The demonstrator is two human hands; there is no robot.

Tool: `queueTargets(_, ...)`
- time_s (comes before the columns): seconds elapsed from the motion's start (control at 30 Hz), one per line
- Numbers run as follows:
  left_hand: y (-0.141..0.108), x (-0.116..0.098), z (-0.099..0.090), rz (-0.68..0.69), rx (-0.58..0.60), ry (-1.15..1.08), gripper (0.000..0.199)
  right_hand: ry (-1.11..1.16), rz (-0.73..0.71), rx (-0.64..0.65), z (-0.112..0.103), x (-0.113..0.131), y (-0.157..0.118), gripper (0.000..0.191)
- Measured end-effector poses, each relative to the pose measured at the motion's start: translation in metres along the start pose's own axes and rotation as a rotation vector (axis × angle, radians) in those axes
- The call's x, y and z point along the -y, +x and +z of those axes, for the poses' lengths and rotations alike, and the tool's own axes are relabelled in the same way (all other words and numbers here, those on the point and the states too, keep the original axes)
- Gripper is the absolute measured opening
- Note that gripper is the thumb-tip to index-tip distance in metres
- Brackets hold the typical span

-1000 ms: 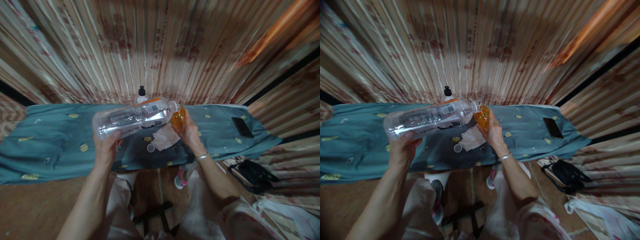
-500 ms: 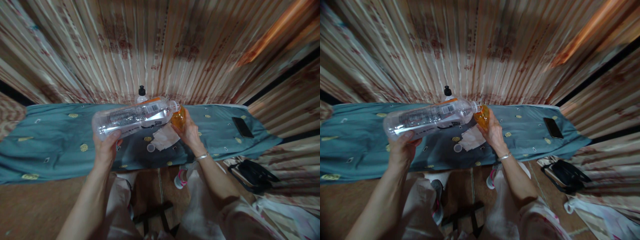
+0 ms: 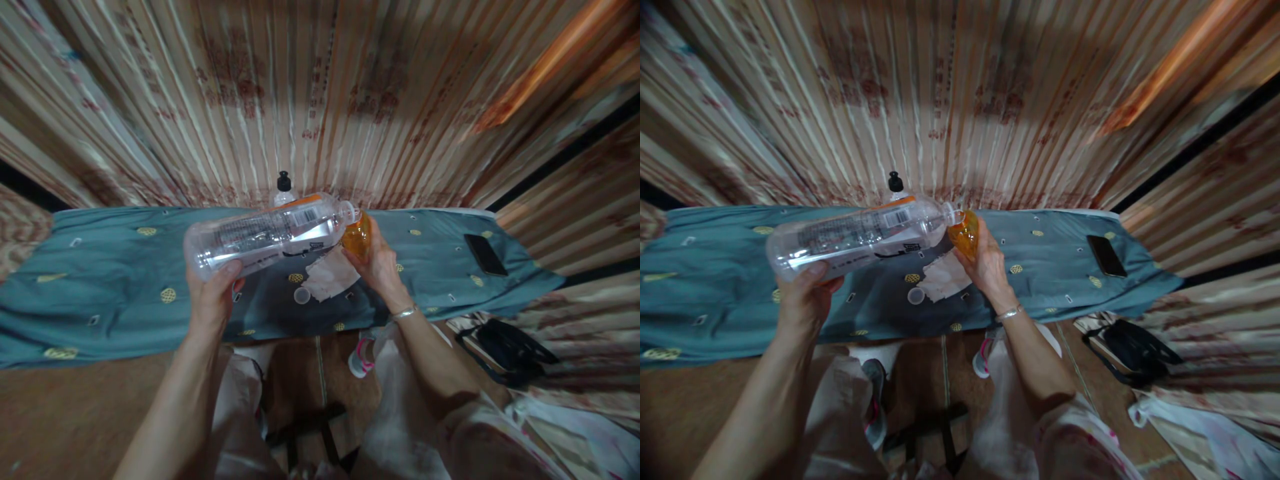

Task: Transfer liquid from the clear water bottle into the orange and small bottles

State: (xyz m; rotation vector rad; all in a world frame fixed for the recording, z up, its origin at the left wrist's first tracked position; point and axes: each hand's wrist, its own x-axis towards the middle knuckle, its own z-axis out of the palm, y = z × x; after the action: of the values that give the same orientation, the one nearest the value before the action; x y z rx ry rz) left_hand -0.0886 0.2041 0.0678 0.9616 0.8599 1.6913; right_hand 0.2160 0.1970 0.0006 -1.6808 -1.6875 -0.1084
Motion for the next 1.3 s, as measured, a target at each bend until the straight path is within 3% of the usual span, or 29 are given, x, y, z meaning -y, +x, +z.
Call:
queueTargets(0.27, 0.0002, 0.0004, 0.0002, 0.002, -0.002, -0.009, 0.09, -0.025, 0.0, 0.01, -0.0012, 0.0004, 0.0, 0.097)
queueTargets(0.5, -0.0025, -0.0026, 0.0019, -0.001, 0.007, -0.013, 0.078, -0.058, -0.015, 0.011, -0.0026, 0.0011, 0.0003, 0.096)
queueTargets(1.1, -0.0019, -0.0004, 0.0011, 0.004, 0.004, 0.005, 0.083, -0.023, -0.012, 0.009, -0.001, -0.0005, 0.0004, 0.096)
queueTargets(1.3, -0.0029, 0.0019, -0.0009, -0.006, -0.013, 0.037, 0.073, 0.001, 0.0, -0.007, -0.0016, -0.0012, -0.0006, 0.094)
